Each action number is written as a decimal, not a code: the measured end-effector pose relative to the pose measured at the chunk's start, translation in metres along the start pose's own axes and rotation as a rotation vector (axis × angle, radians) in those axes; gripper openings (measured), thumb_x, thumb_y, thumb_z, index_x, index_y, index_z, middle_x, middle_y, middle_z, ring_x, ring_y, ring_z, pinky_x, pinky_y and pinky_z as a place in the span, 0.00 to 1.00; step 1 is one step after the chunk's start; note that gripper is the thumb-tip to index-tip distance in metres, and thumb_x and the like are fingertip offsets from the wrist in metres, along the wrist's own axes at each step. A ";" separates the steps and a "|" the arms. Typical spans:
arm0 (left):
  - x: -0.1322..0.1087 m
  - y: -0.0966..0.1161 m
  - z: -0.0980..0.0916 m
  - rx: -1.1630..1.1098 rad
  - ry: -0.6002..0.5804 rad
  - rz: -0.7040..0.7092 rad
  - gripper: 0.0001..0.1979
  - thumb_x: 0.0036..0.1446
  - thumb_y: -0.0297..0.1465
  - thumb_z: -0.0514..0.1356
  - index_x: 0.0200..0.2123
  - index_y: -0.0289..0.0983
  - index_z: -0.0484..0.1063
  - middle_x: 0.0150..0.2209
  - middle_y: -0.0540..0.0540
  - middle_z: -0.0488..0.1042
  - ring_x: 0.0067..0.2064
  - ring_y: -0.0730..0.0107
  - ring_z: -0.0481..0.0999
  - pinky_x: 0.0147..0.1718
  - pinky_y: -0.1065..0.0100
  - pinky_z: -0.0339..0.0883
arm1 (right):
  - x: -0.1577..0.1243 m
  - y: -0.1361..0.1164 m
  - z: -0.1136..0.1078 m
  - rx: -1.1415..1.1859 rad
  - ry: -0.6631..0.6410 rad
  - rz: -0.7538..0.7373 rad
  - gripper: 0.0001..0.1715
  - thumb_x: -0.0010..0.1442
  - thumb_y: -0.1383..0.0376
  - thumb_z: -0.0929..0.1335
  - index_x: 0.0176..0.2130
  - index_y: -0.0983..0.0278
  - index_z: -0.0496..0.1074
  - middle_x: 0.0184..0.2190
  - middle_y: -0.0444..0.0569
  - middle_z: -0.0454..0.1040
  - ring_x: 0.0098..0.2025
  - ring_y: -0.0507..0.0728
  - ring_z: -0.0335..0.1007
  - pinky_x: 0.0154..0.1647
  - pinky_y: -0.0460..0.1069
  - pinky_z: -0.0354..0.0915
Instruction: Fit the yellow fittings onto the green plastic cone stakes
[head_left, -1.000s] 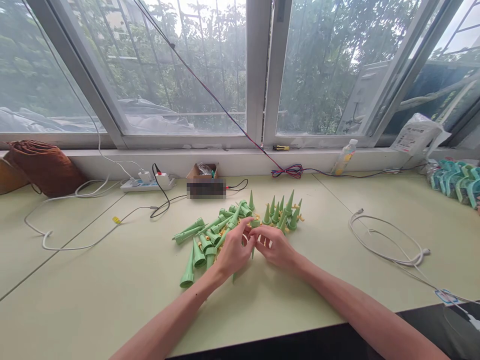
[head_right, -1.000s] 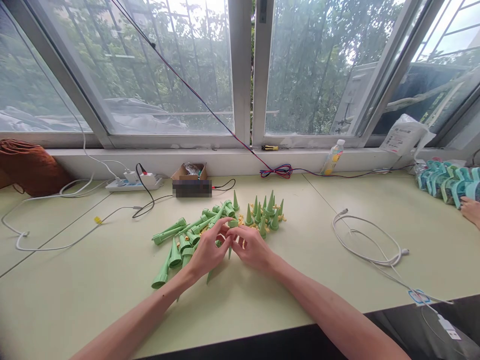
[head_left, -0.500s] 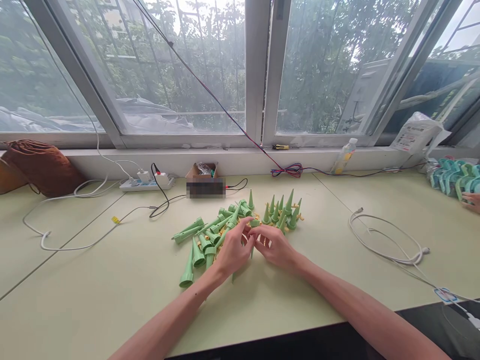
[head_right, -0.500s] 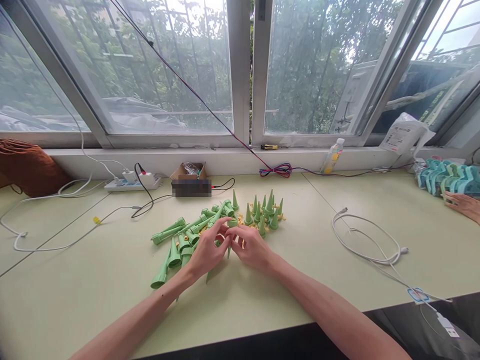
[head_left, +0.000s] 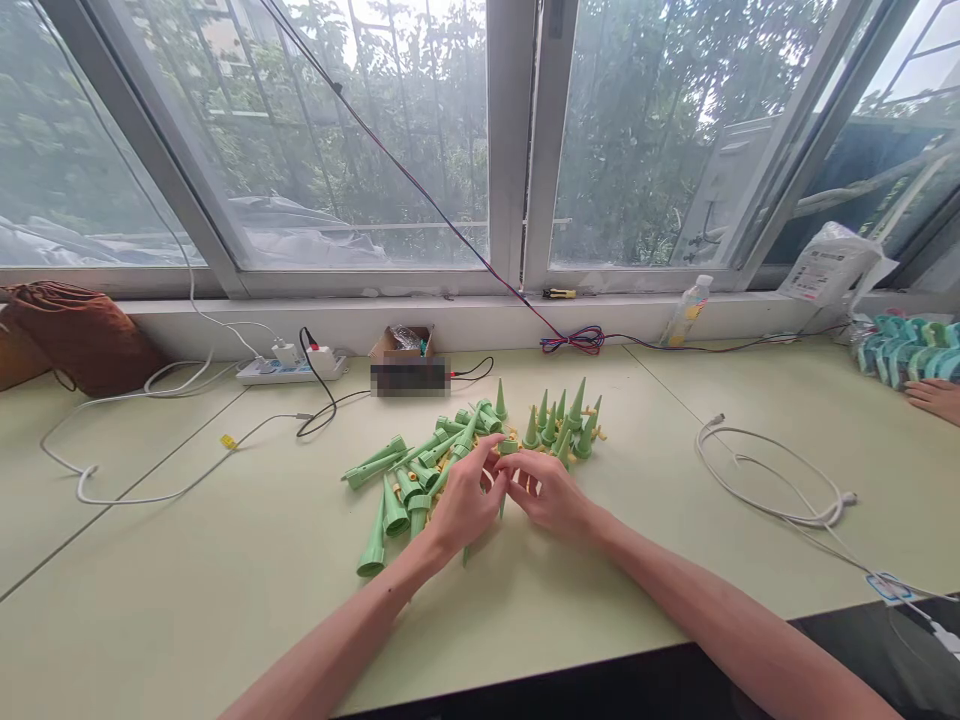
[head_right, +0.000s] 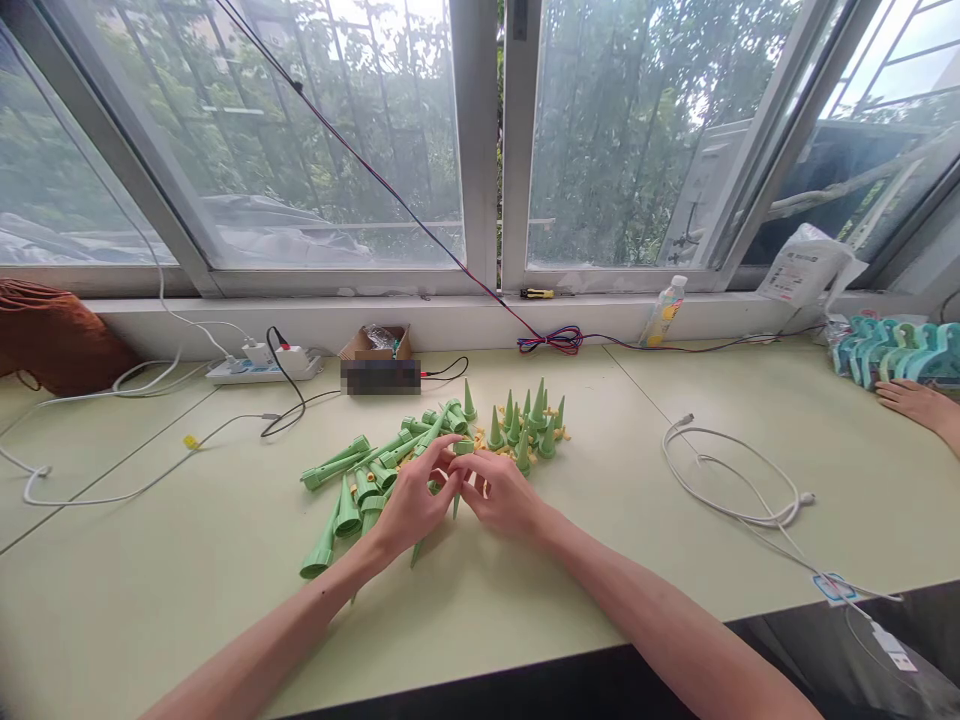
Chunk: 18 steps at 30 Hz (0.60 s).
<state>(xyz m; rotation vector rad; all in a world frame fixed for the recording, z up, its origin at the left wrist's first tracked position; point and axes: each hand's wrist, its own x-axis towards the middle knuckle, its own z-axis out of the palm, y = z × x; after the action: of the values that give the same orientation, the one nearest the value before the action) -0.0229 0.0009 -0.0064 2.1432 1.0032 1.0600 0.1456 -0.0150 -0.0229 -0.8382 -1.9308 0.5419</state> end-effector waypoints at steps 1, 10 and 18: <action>0.000 0.000 0.000 0.001 0.000 0.000 0.19 0.60 0.25 0.55 0.55 0.40 0.64 0.34 0.50 0.75 0.34 0.70 0.75 0.35 0.68 0.71 | 0.000 0.000 0.000 0.000 0.000 -0.001 0.12 0.61 0.74 0.66 0.43 0.62 0.73 0.35 0.48 0.75 0.28 0.50 0.66 0.26 0.44 0.68; -0.001 -0.002 0.001 0.018 -0.014 -0.006 0.20 0.60 0.25 0.55 0.56 0.39 0.64 0.34 0.50 0.75 0.33 0.71 0.74 0.35 0.68 0.70 | 0.001 -0.001 -0.001 0.017 -0.010 0.003 0.10 0.62 0.73 0.66 0.43 0.63 0.73 0.34 0.47 0.74 0.28 0.50 0.67 0.26 0.43 0.67; 0.000 -0.001 0.000 0.034 -0.016 0.004 0.19 0.60 0.26 0.55 0.55 0.40 0.64 0.34 0.50 0.75 0.32 0.71 0.73 0.34 0.68 0.70 | 0.001 -0.001 0.000 0.003 -0.024 0.022 0.10 0.62 0.72 0.66 0.43 0.63 0.73 0.35 0.48 0.75 0.28 0.50 0.67 0.27 0.44 0.68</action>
<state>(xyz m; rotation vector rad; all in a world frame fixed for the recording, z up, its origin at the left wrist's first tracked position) -0.0225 0.0016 -0.0069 2.1790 1.0165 1.0326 0.1453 -0.0150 -0.0217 -0.8550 -1.9443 0.5708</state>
